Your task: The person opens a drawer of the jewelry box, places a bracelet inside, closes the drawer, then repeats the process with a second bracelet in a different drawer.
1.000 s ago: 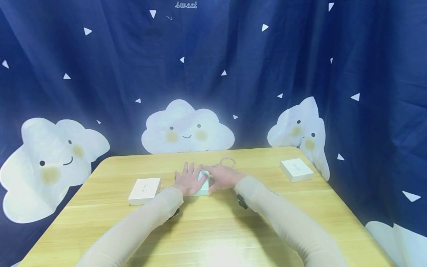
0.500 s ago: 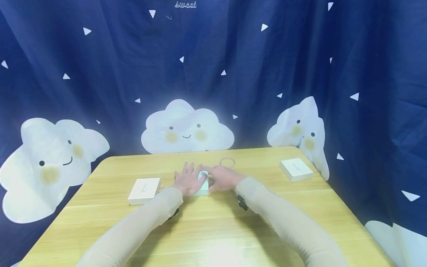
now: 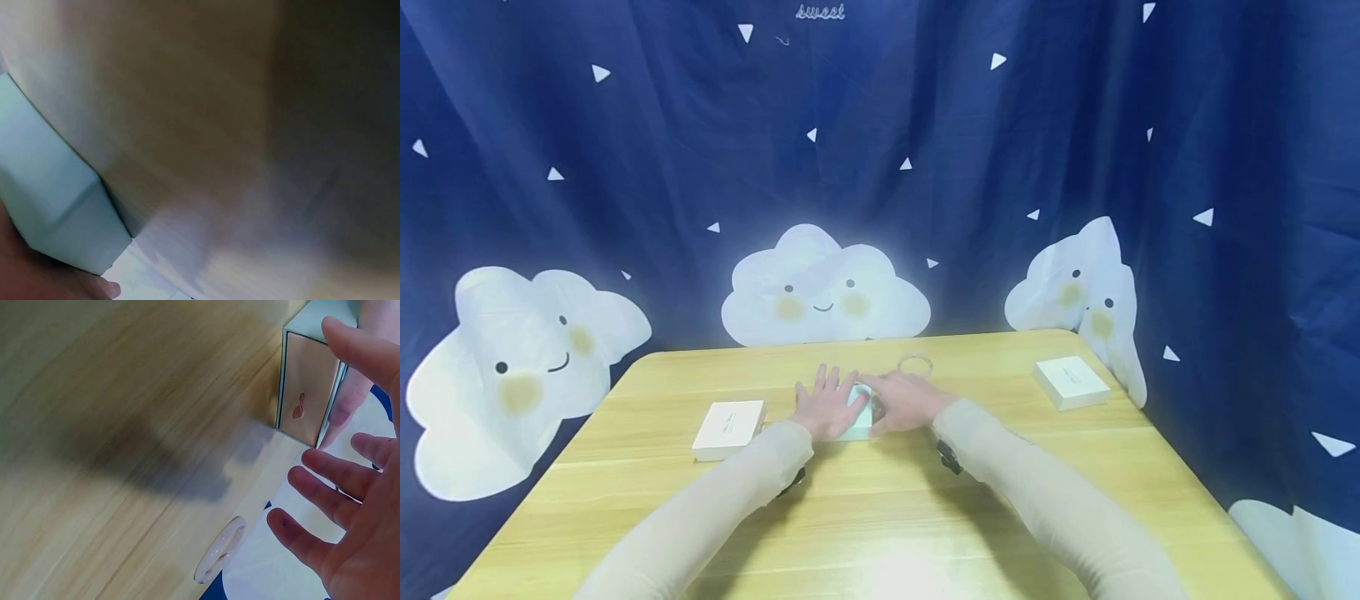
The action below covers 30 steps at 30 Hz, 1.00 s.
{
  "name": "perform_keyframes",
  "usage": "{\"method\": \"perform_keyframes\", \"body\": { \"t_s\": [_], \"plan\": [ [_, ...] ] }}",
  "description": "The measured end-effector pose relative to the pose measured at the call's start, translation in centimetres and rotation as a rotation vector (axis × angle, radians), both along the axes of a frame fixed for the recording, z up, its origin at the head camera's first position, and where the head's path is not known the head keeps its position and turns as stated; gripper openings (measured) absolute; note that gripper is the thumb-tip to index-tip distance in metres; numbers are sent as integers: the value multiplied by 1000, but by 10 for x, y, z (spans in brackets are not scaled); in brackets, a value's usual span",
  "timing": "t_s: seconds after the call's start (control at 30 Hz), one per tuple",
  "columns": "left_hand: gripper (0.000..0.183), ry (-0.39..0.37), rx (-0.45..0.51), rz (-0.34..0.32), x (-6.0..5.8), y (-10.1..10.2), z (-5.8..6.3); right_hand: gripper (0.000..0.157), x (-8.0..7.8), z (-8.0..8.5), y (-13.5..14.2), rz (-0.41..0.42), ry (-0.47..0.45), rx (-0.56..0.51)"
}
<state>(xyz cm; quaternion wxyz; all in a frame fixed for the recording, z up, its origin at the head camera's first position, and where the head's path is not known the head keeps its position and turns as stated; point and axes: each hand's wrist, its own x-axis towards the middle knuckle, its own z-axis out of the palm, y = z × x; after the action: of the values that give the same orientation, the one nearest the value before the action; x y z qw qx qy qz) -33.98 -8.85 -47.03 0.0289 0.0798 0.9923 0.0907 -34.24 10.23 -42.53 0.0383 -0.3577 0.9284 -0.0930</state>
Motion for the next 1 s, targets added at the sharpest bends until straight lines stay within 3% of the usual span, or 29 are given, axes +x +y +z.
{"method": "perform_keyframes", "body": {
  "t_s": [0.33,0.7,1.0],
  "plan": [
    [75,16,8,-39,-2,-1,6,104,-1,-3,-1,-17,-5,7],
    [67,134,24,-145,-7,-1,13,109,1,-4,-2,-14,-31,-2],
    [66,158,-14,-142,-6,-9,20,109,0,-4,-3,-12,-30,-7]
  ]
}}
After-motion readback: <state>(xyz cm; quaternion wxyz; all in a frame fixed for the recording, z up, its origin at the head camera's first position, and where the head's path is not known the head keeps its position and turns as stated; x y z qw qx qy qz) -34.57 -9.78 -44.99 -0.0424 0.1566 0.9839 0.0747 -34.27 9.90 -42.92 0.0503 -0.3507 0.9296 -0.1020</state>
